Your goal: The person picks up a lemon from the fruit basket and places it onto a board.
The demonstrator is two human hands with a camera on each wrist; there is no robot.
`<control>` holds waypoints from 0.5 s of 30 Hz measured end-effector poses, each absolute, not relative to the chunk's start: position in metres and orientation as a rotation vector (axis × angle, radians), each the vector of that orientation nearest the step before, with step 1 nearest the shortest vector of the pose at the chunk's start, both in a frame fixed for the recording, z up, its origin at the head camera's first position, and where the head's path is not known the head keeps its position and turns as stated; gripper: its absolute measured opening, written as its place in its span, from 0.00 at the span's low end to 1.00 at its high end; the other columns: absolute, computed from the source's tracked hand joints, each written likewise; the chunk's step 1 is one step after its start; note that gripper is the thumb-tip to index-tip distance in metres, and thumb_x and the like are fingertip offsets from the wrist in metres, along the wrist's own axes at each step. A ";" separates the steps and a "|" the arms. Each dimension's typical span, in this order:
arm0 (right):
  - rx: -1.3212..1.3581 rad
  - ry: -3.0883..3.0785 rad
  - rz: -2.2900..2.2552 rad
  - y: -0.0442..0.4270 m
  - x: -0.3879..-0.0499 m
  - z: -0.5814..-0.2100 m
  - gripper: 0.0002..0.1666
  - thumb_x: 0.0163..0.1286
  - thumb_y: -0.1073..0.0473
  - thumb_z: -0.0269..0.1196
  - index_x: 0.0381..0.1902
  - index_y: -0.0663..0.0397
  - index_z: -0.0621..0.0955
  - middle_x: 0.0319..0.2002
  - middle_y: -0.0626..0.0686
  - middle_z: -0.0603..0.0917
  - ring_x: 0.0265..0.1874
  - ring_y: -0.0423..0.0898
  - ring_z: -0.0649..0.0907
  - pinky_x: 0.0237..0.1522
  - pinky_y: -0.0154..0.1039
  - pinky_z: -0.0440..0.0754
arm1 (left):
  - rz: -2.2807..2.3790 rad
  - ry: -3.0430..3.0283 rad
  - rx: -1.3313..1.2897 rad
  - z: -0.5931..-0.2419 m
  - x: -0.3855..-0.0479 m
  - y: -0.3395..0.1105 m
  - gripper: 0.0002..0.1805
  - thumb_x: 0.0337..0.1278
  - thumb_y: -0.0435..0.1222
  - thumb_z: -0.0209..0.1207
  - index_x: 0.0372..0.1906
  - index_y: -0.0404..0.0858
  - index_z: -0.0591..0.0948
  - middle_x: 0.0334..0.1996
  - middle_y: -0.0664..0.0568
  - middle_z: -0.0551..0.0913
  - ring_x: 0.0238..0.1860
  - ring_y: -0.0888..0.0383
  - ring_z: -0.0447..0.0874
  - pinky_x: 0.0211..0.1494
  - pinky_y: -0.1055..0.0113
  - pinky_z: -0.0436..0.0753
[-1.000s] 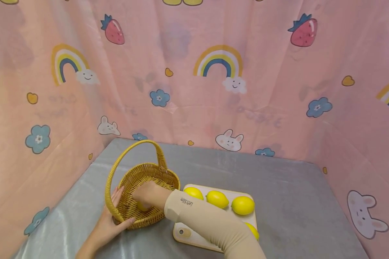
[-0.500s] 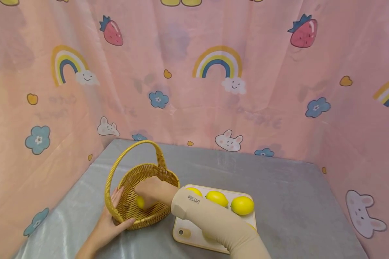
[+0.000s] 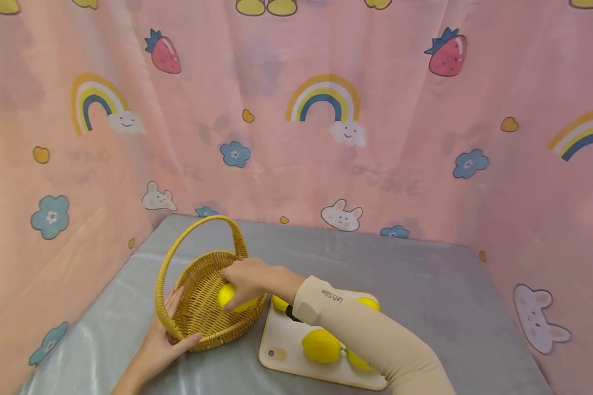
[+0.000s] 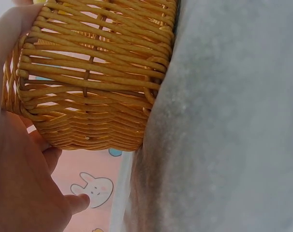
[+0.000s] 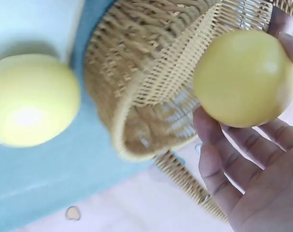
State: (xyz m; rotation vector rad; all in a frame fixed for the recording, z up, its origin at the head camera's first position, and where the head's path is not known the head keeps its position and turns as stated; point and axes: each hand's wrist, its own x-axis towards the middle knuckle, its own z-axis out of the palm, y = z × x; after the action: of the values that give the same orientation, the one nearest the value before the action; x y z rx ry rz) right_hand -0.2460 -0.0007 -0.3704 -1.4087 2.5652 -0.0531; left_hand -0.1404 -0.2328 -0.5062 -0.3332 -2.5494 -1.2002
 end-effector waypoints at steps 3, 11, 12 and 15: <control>-1.379 2.541 -0.119 0.015 -0.245 -0.368 0.25 0.58 0.41 0.72 0.47 0.49 0.81 0.29 0.40 0.78 0.26 0.36 0.74 0.26 0.30 0.70 | -1.204 -2.548 -0.337 -0.507 -0.140 -0.234 0.57 0.47 0.45 0.74 0.79 0.35 0.54 0.77 0.39 0.54 0.75 0.32 0.48 0.65 0.22 0.42; -1.274 2.439 -0.222 0.044 -0.237 -0.371 0.20 0.56 0.45 0.75 0.34 0.50 0.80 0.25 0.41 0.76 0.22 0.37 0.72 0.24 0.29 0.68 | -1.221 -2.556 -0.350 -0.507 -0.139 -0.239 0.58 0.48 0.44 0.74 0.79 0.35 0.52 0.77 0.36 0.52 0.75 0.31 0.46 0.65 0.22 0.41; -1.258 2.424 -0.235 0.046 -0.236 -0.373 0.20 0.56 0.45 0.75 0.33 0.50 0.80 0.24 0.41 0.76 0.22 0.37 0.72 0.24 0.28 0.68 | -1.221 -2.561 -0.350 -0.507 -0.139 -0.239 0.58 0.48 0.44 0.74 0.79 0.36 0.52 0.77 0.36 0.51 0.75 0.31 0.45 0.65 0.22 0.41; -1.233 2.390 -0.249 0.051 -0.231 -0.378 0.19 0.55 0.46 0.76 0.29 0.49 0.79 0.22 0.41 0.75 0.20 0.36 0.71 0.24 0.28 0.68 | -1.227 -2.567 -0.354 -0.508 -0.138 -0.240 0.58 0.49 0.44 0.74 0.80 0.38 0.51 0.77 0.35 0.50 0.76 0.31 0.44 0.65 0.22 0.40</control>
State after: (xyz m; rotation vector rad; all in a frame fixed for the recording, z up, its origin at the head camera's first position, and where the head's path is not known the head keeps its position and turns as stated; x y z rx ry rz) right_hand -0.2309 0.0506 -0.3776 -1.2331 2.3903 -0.2488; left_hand -0.1383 -0.2398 -0.5075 -0.3543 -2.5671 -1.2267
